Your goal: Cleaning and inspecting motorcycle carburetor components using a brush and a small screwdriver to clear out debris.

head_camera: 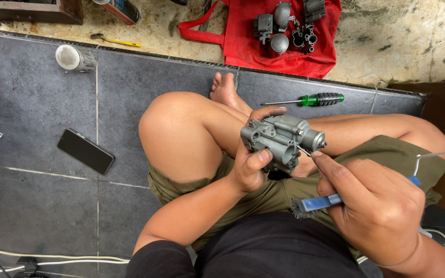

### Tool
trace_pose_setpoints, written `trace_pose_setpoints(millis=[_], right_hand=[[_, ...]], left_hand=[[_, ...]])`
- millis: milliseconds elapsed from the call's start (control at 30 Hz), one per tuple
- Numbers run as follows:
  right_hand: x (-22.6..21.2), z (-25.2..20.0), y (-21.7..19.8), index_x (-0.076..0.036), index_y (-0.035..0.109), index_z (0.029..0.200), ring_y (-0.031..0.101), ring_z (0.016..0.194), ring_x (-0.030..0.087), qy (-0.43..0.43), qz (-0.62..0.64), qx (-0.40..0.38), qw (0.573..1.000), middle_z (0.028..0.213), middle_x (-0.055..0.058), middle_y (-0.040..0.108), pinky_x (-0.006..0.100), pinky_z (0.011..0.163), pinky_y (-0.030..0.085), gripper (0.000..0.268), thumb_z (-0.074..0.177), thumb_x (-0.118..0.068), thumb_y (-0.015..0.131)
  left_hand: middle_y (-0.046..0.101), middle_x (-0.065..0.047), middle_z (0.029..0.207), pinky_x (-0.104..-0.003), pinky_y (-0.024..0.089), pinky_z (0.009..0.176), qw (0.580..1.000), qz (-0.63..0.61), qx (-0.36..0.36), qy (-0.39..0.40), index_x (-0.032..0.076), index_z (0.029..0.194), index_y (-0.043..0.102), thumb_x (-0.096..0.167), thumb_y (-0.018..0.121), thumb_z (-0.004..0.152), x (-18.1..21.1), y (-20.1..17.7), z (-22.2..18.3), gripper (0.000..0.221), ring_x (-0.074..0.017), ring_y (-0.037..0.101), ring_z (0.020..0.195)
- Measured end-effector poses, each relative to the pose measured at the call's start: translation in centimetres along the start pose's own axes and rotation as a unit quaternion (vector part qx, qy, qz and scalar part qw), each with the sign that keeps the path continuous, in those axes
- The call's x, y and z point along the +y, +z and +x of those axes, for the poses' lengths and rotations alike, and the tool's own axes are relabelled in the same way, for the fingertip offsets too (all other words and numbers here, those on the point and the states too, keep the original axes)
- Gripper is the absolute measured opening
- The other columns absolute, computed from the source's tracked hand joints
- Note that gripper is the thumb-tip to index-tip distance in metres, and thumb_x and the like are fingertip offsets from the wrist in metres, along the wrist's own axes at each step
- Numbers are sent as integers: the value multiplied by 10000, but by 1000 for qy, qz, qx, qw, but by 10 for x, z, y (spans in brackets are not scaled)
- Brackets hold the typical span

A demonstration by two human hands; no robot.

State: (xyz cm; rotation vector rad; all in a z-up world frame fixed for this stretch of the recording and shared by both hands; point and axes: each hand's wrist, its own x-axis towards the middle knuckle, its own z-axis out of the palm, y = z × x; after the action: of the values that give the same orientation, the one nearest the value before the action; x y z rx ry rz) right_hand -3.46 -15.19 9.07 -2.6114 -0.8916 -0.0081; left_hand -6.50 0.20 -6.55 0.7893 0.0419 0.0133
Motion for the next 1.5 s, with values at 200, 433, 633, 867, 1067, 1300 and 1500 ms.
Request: trace_pose_setpoints(millis=[200,433,633,867,1067,1300,1500], right_hand=[[4,-6,-16,-38,829,1129,508,582,211,-8,-63,-37,997,712,21,568,367,567,415,374,764,38,796],[9,-10,-20,-39,769,1007,577,605,218,6,26,-29,999,795,40,648,364,588,446,282,734,36,766],[37,-19,-40,7,764,1014,678,695,126,97,206,-39,973,942,90,747,216,593,512,356,660,18,783],[81,-63,-1,63,581,1056,681,763,186,39,331,229,914,1019,204,615,245,736,649,135,965,-28,623],[114,-58,-2,-12,530,1231,634,1322,405,-19,303,286,909,1393,248,535,483,1229,623,320,1147,-318,486],[145,18,3,27,552,1237,638,957,280,-3,404,327,855,1155,188,573,398,896,627,203,1155,-157,576],[143,50,32,-16,606,1163,543,701,111,84,479,351,800,948,78,618,215,655,465,131,1086,-14,712]], left_hand=[[601,-132,1305,-331,451,1074,996,-84,-10,-24,-4,1512,377,382,594,915,-2,1,3,743,-192,582,1161],[579,-161,1371,-346,475,1084,978,-199,-3,-61,0,1496,429,365,629,941,-3,6,7,694,-223,585,1227],[605,-181,1381,-419,531,1059,951,-292,-23,-99,-4,1499,452,338,557,1025,-10,9,18,594,-282,621,1246],[697,-102,1241,-301,562,856,906,-392,4,-160,5,1449,558,359,558,1061,-10,33,36,525,-191,679,1041],[687,-138,1336,-345,485,1095,899,-423,-81,-74,-61,1426,581,277,482,1163,-8,77,74,439,-215,656,1194],[750,-106,1155,-381,566,721,944,-311,-74,-85,0,1355,640,355,512,1114,-21,62,136,449,-209,701,923],[606,-207,1348,-403,537,1024,938,-316,-140,-32,-33,1431,510,382,511,987,-21,23,128,607,-296,629,1198]])
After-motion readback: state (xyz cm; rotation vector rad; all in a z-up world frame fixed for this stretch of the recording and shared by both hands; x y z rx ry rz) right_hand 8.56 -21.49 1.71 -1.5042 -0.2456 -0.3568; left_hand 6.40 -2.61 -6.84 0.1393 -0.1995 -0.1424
